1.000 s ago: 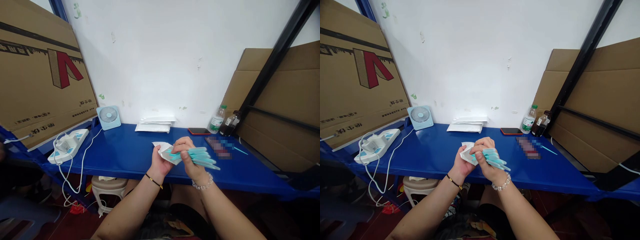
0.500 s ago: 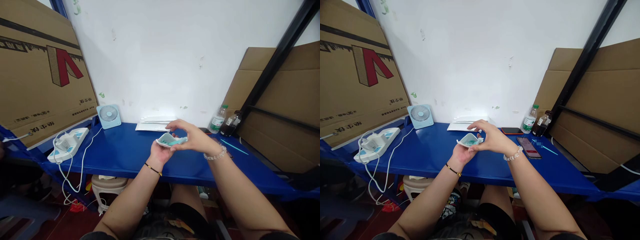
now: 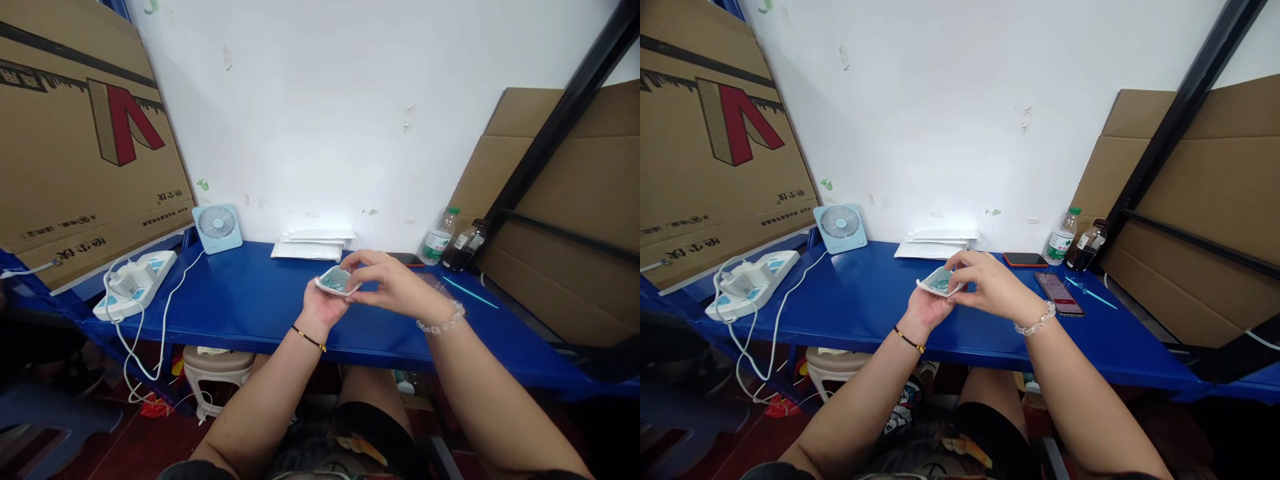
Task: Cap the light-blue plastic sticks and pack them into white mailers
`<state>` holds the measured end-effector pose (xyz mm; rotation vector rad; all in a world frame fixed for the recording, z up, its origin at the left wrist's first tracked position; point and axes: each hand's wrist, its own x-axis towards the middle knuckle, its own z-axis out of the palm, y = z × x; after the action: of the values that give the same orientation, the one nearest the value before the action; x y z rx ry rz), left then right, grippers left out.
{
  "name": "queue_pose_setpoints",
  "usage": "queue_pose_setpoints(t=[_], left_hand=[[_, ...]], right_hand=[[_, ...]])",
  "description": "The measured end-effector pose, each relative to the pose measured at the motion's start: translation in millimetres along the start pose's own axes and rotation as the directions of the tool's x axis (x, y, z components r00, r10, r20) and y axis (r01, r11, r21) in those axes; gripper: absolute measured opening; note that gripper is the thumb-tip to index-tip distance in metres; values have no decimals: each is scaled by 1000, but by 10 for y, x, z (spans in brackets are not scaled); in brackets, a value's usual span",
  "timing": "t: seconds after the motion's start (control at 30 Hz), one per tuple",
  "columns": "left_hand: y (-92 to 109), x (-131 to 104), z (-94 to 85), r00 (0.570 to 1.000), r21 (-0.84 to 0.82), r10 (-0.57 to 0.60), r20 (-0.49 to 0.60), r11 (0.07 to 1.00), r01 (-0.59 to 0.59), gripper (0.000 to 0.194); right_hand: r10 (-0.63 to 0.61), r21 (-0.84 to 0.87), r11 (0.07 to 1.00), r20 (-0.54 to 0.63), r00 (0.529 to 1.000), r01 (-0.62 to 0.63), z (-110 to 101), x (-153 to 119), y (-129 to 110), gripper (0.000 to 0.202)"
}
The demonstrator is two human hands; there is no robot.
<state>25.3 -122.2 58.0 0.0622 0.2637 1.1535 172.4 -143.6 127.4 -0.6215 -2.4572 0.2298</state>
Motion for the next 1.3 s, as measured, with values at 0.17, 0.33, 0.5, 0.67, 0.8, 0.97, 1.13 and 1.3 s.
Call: queue_pose_setpoints(t=[0.17,0.33,0.5,0.67,0.8,0.97,1.13,1.3], left_hand=[[104,-22,-161,997,16,-75,18,997,75,46],[172,21,-354,988,124,-143,54,983,135,60],[202,45,-432,998,110,-66,0,992,66,65],[192,47,-391,996,95,-92,-15,991,93,57],[136,76,-417,991,62,-132,-18,989,133,58],[227,164,-703,988,102,-92,-126,989,105,66],[282,201,-940,989,92,-34,-142,995,48,52],[240,201,-996,992,70,-2,-123,997,10,48]], right_hand=[[9,2,1000,11,1000,-9,-4,-93,-72,12],[171,52,985,-102,980,-167,175,-157,36,14],[5,-251,966,-218,976,-61,477,-241,189,15],[-106,-346,935,-54,993,81,590,-381,313,27],[166,-232,937,-358,919,-259,374,-524,640,27],[707,435,696,-554,440,-571,-48,-821,1581,32],[926,666,351,-353,136,-658,-13,-901,2479,17],[914,567,323,-394,95,-758,164,-634,2809,32]])
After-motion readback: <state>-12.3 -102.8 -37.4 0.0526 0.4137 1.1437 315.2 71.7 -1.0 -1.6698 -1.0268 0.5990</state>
